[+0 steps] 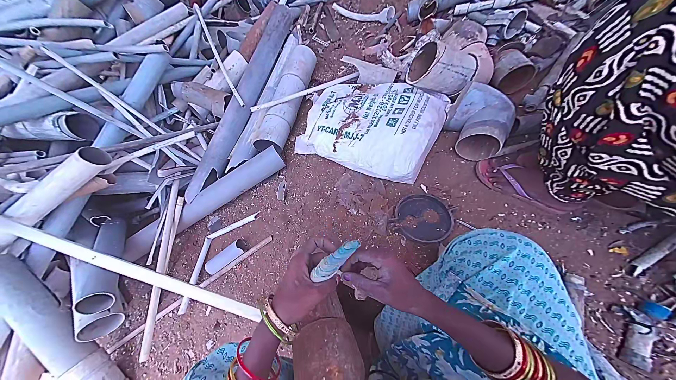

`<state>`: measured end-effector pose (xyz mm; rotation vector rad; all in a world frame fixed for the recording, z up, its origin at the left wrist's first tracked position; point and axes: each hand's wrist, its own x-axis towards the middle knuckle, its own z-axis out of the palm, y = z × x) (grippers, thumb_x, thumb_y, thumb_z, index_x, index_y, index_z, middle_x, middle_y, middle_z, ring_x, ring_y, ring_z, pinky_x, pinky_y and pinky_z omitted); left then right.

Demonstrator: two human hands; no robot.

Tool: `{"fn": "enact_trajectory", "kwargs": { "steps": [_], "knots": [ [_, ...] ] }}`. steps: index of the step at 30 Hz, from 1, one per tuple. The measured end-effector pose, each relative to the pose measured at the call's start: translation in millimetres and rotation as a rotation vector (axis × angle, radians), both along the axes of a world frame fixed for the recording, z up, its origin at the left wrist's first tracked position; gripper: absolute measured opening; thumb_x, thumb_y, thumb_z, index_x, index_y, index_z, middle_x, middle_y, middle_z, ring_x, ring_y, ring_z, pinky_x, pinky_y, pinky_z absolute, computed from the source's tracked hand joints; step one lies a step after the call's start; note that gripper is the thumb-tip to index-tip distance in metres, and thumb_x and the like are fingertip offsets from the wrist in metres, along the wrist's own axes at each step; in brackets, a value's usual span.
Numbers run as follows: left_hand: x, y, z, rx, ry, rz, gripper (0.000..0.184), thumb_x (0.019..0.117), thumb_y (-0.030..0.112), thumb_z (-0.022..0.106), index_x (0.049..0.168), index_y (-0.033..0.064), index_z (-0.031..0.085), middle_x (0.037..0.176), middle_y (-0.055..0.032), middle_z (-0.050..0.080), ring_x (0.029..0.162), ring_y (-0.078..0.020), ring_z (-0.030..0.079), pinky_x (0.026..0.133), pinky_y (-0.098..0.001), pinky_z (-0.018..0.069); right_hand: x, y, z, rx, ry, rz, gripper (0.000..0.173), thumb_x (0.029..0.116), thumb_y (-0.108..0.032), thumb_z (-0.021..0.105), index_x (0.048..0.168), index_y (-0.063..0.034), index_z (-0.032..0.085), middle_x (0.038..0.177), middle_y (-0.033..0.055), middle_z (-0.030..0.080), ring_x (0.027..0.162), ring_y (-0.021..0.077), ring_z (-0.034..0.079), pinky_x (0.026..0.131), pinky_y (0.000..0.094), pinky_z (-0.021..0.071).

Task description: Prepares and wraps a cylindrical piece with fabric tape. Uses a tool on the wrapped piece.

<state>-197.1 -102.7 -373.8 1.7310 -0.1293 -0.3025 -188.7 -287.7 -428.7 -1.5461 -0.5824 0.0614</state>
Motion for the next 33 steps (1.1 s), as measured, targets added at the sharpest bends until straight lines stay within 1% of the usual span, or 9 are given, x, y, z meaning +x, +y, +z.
{"fn": "enact_trajectory", "kwargs": {
  "steps": [3, 5, 9, 12, 16, 20, 24, 30, 33],
  "knots": [
    [-1, -1, 4, 0.061, 0.070, -0.042, 0.046, 0.0738, -0.008, 0.065, 0.116, 0.0028, 0.050, 0.084, 0.0101, 0.068, 0.075, 0.0055, 0.065, 0.070, -0.0133, 0.0535, -2, 0, 3, -0.002, -0.004, 0.007, 0.013, 0.0885, -0.002, 0.061, 0.092, 0.0092, 0.067, 0.085, 0.0060, 0.068, 0.080, -0.0089, 0.059, 0.075, 0.0060, 0.0458],
    [-1, -1, 6, 0.074, 0.095, -0.074, 0.046, 0.0740, -0.008, 0.065, 0.116, 0.0028, 0.049, 0.084, 0.0099, 0.067, 0.075, 0.0057, 0.064, 0.070, -0.0132, 0.0531, -3, 0, 4, 0.037, 0.044, 0.027, 0.012, 0.0887, -0.002, 0.060, 0.092, 0.0074, 0.066, 0.086, 0.0009, 0.067, 0.082, -0.0120, 0.058, 0.076, 0.0051, 0.0461],
    [1, 2, 9, 0.089, 0.114, -0.127, 0.047, 0.0736, -0.007, 0.065, 0.117, 0.0032, 0.048, 0.084, 0.0103, 0.065, 0.073, 0.0067, 0.062, 0.068, -0.0122, 0.0512, -3, 1, 6, 0.167, 0.285, 0.100, 0.009, 0.0905, -0.001, 0.056, 0.091, -0.0064, 0.064, 0.077, -0.0159, 0.059, 0.063, -0.0139, 0.050, 0.058, 0.0057, 0.0418],
    [2, 5, 11, 0.091, 0.139, -0.187, 0.047, 0.0743, -0.007, 0.065, 0.117, 0.0033, 0.048, 0.086, 0.0107, 0.066, 0.076, 0.0072, 0.063, 0.070, -0.0122, 0.0517, -3, 1, 9, 0.239, 0.354, 0.119, 0.016, 0.0906, 0.002, 0.053, 0.093, -0.0108, 0.063, 0.076, -0.0195, 0.060, 0.062, -0.0134, 0.052, 0.057, 0.0067, 0.0429],
    [2, 9, 14, 0.087, 0.144, -0.245, 0.045, 0.0763, -0.008, 0.064, 0.118, 0.0023, 0.048, 0.087, 0.0106, 0.066, 0.077, 0.0076, 0.063, 0.071, -0.0121, 0.0519, -3, 0, 14, 0.255, 0.380, 0.069, 0.021, 0.0892, 0.004, 0.052, 0.092, -0.0130, 0.064, 0.082, -0.0197, 0.065, 0.076, -0.0121, 0.060, 0.071, 0.0100, 0.0510],
    [3, 7, 12, 0.066, 0.172, -0.204, 0.044, 0.0765, -0.007, 0.065, 0.117, 0.0041, 0.050, 0.085, 0.0113, 0.066, 0.075, 0.0067, 0.063, 0.069, -0.0129, 0.0523, -1, 2, 14, 0.289, 0.472, 0.039, 0.026, 0.0893, 0.005, 0.051, 0.086, -0.0177, 0.063, 0.078, -0.0194, 0.064, 0.072, -0.0103, 0.060, 0.068, 0.0111, 0.0506],
    [1, 6, 6, -0.116, 0.249, -0.163, 0.041, 0.0775, -0.006, 0.059, 0.114, 0.0101, 0.049, 0.084, 0.0126, 0.066, 0.066, 0.0038, 0.062, 0.059, -0.0136, 0.0518, 5, -2, 13, 0.314, 0.541, 0.018, 0.025, 0.0927, 0.004, 0.048, 0.090, -0.0158, 0.062, 0.080, -0.0154, 0.066, 0.074, -0.0047, 0.064, 0.072, 0.0162, 0.0556],
    [1, 5, 6, -0.243, 0.232, -0.021, 0.033, 0.0857, -0.006, 0.049, 0.115, 0.0086, 0.050, 0.081, 0.0097, 0.069, 0.067, -0.0017, 0.068, 0.063, -0.0184, 0.0585, 4, -1, 6, 0.354, 0.545, 0.083, 0.020, 0.0887, 0.005, 0.058, 0.088, -0.0138, 0.064, 0.074, -0.0134, 0.067, 0.064, -0.0047, 0.062, 0.061, 0.0134, 0.0518],
    [2, 5, 6, -0.252, 0.198, 0.005, 0.030, 0.0867, -0.005, 0.046, 0.113, 0.0084, 0.050, 0.079, 0.0094, 0.070, 0.066, -0.0023, 0.069, 0.064, -0.0192, 0.0595, 3, 0, 5, 0.347, 0.529, 0.108, 0.018, 0.0872, 0.005, 0.062, 0.093, -0.0114, 0.067, 0.079, -0.0128, 0.070, 0.068, -0.0047, 0.064, 0.064, 0.0131, 0.0530]
  ]
}}
